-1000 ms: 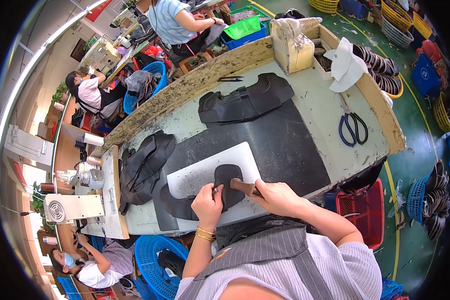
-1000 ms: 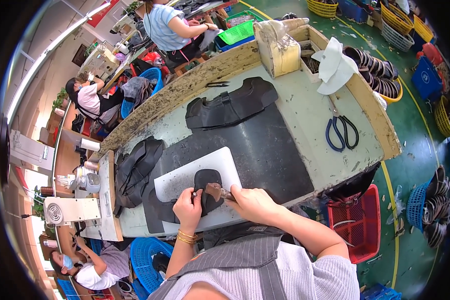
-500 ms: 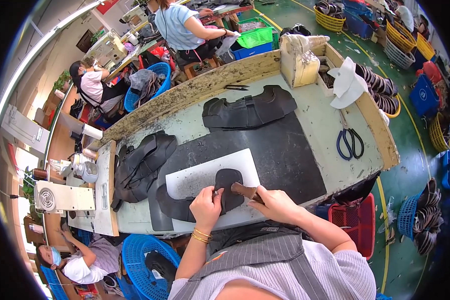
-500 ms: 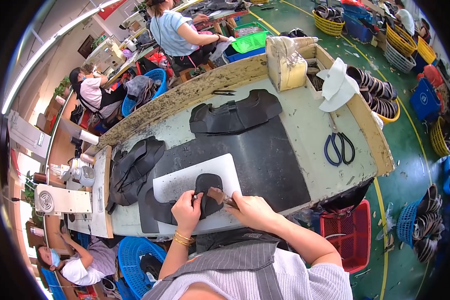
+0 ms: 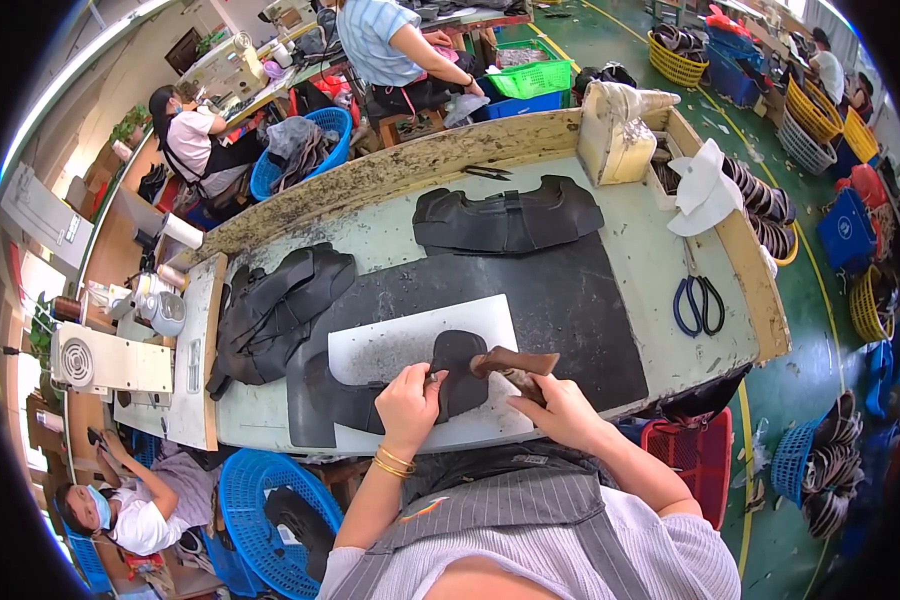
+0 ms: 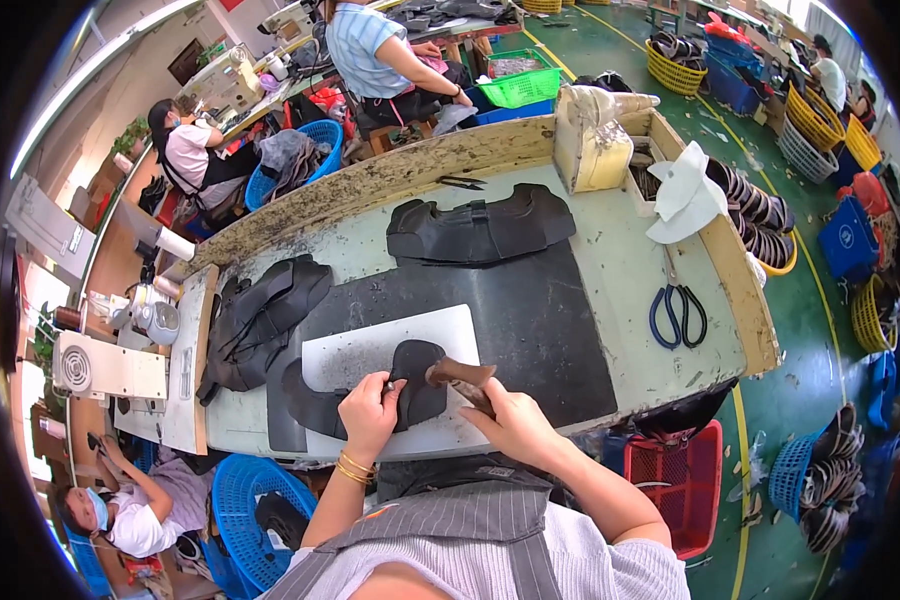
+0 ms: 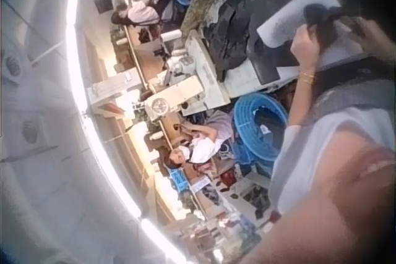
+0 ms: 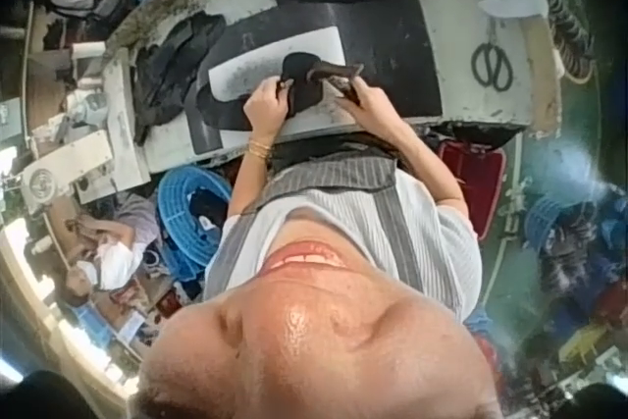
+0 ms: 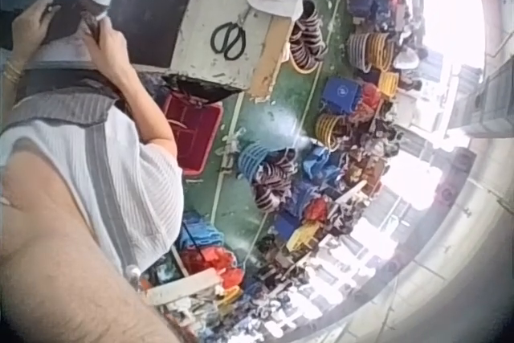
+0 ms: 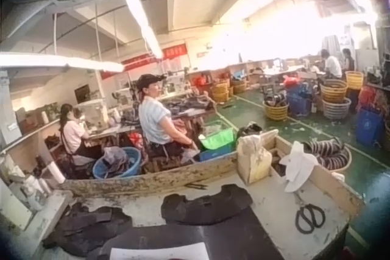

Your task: Hammering a punch tool into leather shoe components to create holes or attach parts during assembly.

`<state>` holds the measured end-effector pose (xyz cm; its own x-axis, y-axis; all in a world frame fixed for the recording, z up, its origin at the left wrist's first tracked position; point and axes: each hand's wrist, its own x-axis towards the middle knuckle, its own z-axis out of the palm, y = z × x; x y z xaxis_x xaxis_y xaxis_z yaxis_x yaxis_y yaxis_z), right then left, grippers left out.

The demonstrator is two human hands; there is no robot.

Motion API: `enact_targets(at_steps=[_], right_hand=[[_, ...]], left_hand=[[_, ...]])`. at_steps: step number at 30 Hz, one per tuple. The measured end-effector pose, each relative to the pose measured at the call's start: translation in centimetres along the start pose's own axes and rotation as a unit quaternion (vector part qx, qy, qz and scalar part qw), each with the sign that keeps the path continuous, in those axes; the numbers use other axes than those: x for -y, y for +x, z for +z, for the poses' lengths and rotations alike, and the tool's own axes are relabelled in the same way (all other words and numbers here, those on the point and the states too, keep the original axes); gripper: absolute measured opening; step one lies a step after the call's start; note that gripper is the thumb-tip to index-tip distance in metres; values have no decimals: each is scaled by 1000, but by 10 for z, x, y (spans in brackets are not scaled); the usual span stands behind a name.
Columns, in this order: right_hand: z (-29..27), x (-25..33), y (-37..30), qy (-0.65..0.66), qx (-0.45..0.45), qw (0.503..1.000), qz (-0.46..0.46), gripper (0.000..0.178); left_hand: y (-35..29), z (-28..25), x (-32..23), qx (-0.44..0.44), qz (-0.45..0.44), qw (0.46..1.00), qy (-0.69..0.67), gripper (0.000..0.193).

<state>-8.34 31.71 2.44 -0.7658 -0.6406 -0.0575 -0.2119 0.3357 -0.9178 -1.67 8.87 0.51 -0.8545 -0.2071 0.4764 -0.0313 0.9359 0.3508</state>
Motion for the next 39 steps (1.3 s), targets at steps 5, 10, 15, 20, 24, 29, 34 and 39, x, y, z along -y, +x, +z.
enact_targets(at_steps=[5,10,15,20,24,29,34,39], right_hand=[[-14,14,-7,13,-43,999,2,32],[-16,18,-8,6,-82,997,7,31],[-22,21,-12,-32,-73,997,19,31],[-22,27,-7,-21,-60,998,30,32],[-17,30,-2,-28,-78,996,24,35],[-26,34,-2,-50,-68,994,68,23],[-10,34,19,-72,-34,997,12,24],[-6,28,21,-86,32,996,-4,27]], left_hand=[[-5,-5,2,23,-30,999,-31,23],[3,-10,-3,5,-78,993,-87,23],[2,-27,2,-87,-114,955,-259,7],[-4,-46,3,-58,-154,892,-421,23],[-11,-50,11,-57,-217,721,-655,16],[-5,-57,11,-64,-259,790,-552,14],[17,-20,2,-17,-289,780,-555,15],[32,16,7,22,-272,857,-438,8]])
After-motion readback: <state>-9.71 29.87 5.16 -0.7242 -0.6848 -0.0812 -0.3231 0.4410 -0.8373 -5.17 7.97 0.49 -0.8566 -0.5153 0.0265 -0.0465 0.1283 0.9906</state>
